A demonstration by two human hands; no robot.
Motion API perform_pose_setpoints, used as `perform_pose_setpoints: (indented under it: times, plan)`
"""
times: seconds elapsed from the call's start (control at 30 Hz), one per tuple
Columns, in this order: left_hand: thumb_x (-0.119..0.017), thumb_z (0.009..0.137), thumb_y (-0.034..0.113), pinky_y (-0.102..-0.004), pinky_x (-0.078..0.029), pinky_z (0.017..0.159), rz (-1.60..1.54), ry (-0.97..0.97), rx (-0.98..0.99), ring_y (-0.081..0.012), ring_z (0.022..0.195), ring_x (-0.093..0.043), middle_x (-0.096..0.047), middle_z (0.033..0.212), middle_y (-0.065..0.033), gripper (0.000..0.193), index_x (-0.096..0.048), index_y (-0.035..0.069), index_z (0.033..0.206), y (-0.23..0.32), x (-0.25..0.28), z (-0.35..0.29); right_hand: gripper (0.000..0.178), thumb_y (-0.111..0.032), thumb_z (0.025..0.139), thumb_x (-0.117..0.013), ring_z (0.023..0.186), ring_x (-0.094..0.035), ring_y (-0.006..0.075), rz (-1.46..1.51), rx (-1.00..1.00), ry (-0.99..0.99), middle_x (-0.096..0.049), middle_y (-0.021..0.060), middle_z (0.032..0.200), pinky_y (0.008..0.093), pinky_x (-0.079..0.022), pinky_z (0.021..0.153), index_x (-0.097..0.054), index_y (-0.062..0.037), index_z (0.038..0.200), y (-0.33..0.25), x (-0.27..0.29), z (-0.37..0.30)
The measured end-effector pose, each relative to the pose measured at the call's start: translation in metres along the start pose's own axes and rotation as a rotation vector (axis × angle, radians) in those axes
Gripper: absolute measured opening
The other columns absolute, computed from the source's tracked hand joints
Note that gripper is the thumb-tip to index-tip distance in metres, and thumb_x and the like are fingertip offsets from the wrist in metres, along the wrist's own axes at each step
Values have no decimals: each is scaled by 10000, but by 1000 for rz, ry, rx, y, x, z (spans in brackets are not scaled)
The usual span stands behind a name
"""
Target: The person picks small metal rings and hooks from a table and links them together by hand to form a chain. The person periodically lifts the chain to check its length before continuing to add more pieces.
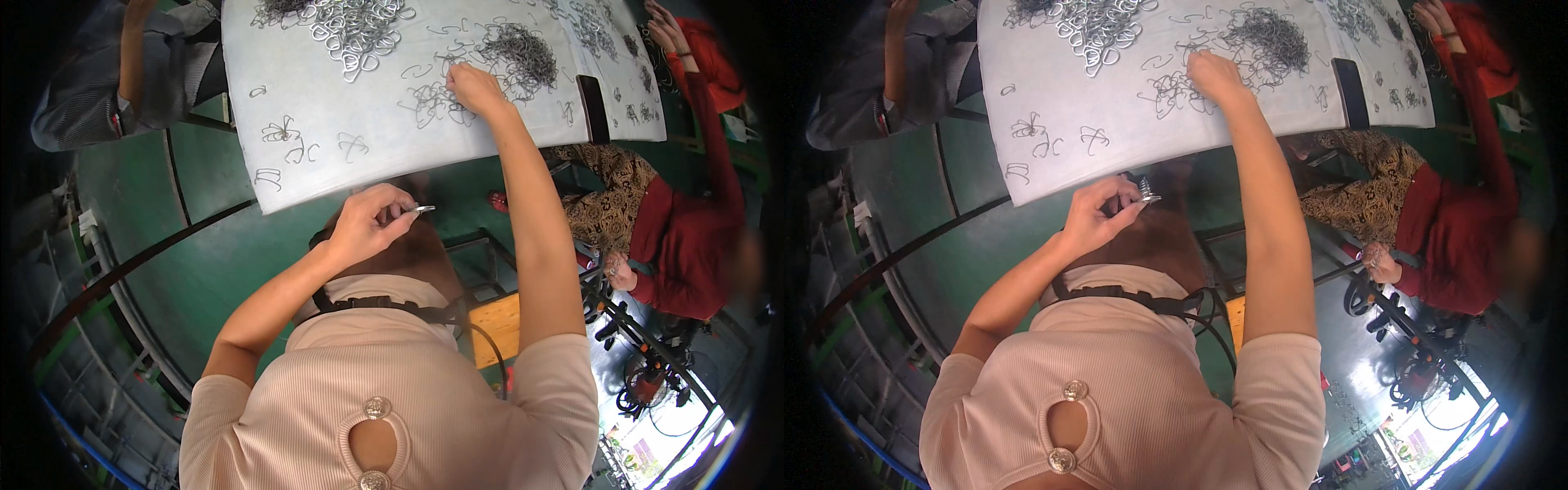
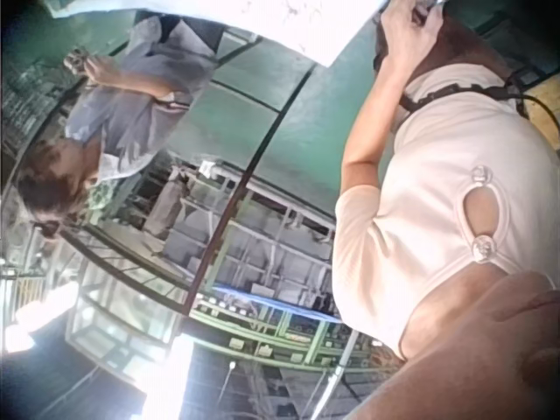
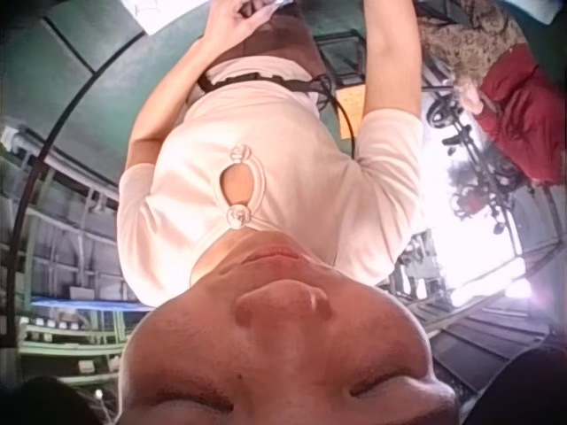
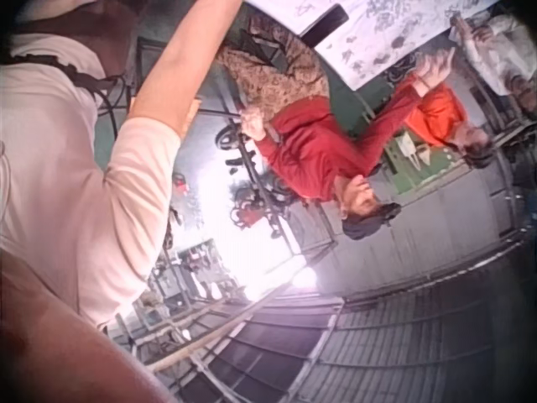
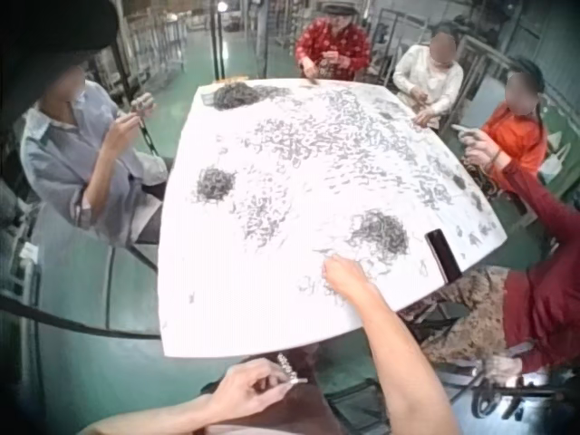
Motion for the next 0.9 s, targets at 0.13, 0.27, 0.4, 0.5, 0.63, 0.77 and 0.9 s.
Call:
perform_pose_setpoints:
  times: [0.13, 0.27, 0.4, 0.5, 0.63, 0.77, 0.9]
  plan:
    - [-690, 750, 61, -238, -418, 485, 9, 43, -30, -115, 570, -525, -595, 736, -45, 124, -638, 32, 858, 0, 3, -3, 157, -173, 845, -596, 894, -603, 285, 80, -75, 83, -631, 119, 939, 384, -465, 755, -588, -52, 945, -2, 12, -5]
    - [-689, 755, 60, -227, -401, 470, 4, 41, -34, -100, 522, -498, -581, 691, -35, 117, -640, 36, 859, -3, 1, -1, 247, -128, 809, -639, 820, -645, 243, 598, -117, 330, -652, 121, 901, 362, -495, 657, -567, -27, 1022, 34, 11, -29]
    - [-686, 766, 61, -220, -386, 461, -34, 43, 2, -77, 484, -465, -562, 646, -22, 107, -640, 37, 860, -9, 2, 0, 383, -69, 790, -676, 742, -632, 159, 1287, -274, 295, -642, 93, 861, 274, -488, 592, -496, -3, 1121, -19, 41, -110]
    - [-687, 766, 59, -219, -381, 463, -45, 25, 31, -69, 486, -457, -557, 632, -20, 108, -640, 29, 859, -7, 2, 3, 461, -36, 797, -668, 752, -632, 165, 1528, -307, 281, -623, 85, 885, 250, -507, 601, -432, -7, 1192, -69, 50, -173]
    - [-687, 763, 56, -217, -388, 475, -53, 54, 8, -66, 507, -466, -572, 654, -25, 113, -641, 23, 861, -5, 4, 8, 352, 28, 814, -631, 760, -655, 175, 1567, -353, 367, -612, 114, 877, 251, -543, 623, -452, 20, 1117, -104, 43, -216]
    - [-691, 762, 57, -217, -395, 482, -76, 48, -27, -68, 517, -475, -586, 671, -32, 120, -643, 22, 866, -1, 1, 12, 282, 48, 826, -615, 768, -655, 170, 1534, -410, 540, -610, 103, 873, 253, -546, 646, -476, 18, 1070, -110, 32, -230]
    - [-698, 768, 64, -217, -405, 492, -121, 39, -24, -74, 535, -493, -597, 695, -38, 122, -647, 26, 872, -4, -4, 12, 233, 58, 836, -606, 781, -659, 169, 1532, -380, 748, -619, 111, 889, 251, -548, 678, -484, 20, 1031, -109, 31, -229]
Point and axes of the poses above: each hand's wrist, its own z-axis towards the middle knuckle, its own x-axis out of the back of the hand, y = z × x, the point moved 7 cm from there along z, towards the middle knuckle
